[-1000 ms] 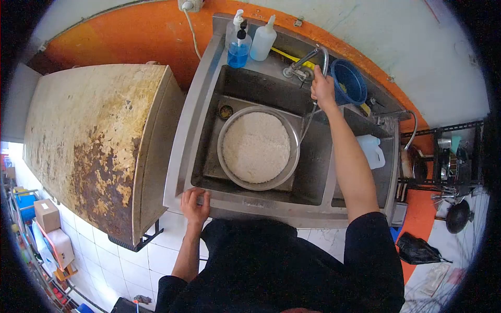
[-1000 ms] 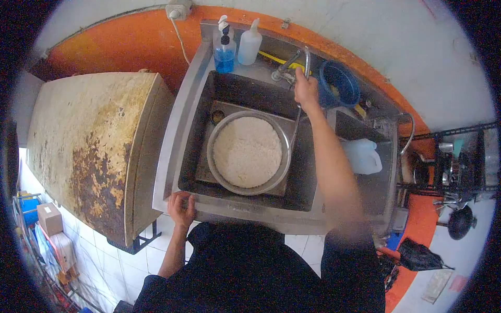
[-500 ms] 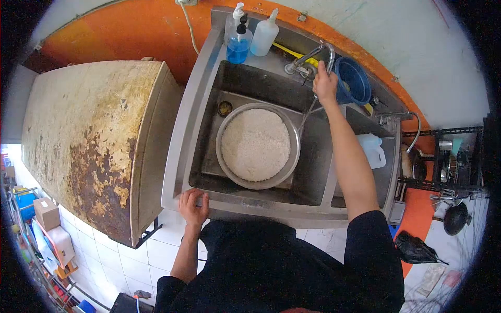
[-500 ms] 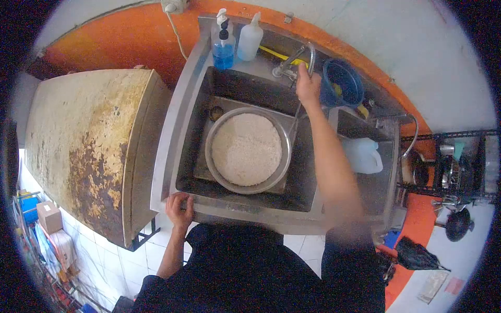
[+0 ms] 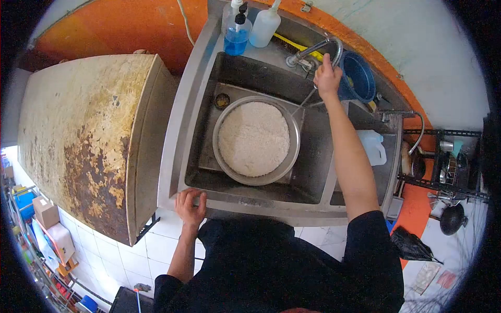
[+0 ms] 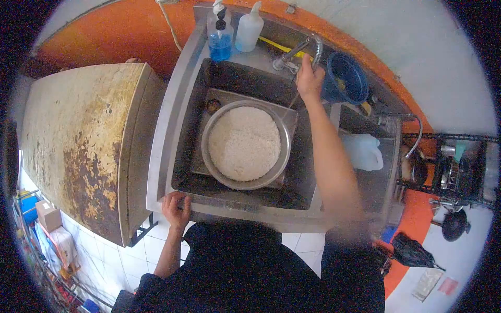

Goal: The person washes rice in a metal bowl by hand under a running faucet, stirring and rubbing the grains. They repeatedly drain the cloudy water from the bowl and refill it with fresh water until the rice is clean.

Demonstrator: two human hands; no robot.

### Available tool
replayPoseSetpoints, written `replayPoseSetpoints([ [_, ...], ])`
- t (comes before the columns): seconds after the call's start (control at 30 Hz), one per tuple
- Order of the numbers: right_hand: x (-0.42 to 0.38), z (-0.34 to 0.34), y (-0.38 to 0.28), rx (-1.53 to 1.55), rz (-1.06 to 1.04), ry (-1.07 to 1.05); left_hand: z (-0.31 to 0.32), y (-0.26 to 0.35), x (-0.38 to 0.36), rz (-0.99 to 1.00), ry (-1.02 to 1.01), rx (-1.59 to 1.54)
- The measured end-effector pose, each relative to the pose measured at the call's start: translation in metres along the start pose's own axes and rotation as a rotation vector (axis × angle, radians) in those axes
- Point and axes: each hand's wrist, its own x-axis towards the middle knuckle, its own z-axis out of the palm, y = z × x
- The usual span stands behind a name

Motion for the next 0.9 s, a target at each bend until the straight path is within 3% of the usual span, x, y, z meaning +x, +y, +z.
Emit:
replayPoseSetpoints([
  [0.9,0.002,0.047,0.002,0.143,-0.027,-0.021,0.000,-0.002,0.000,-0.013,-0.024,0.001],
])
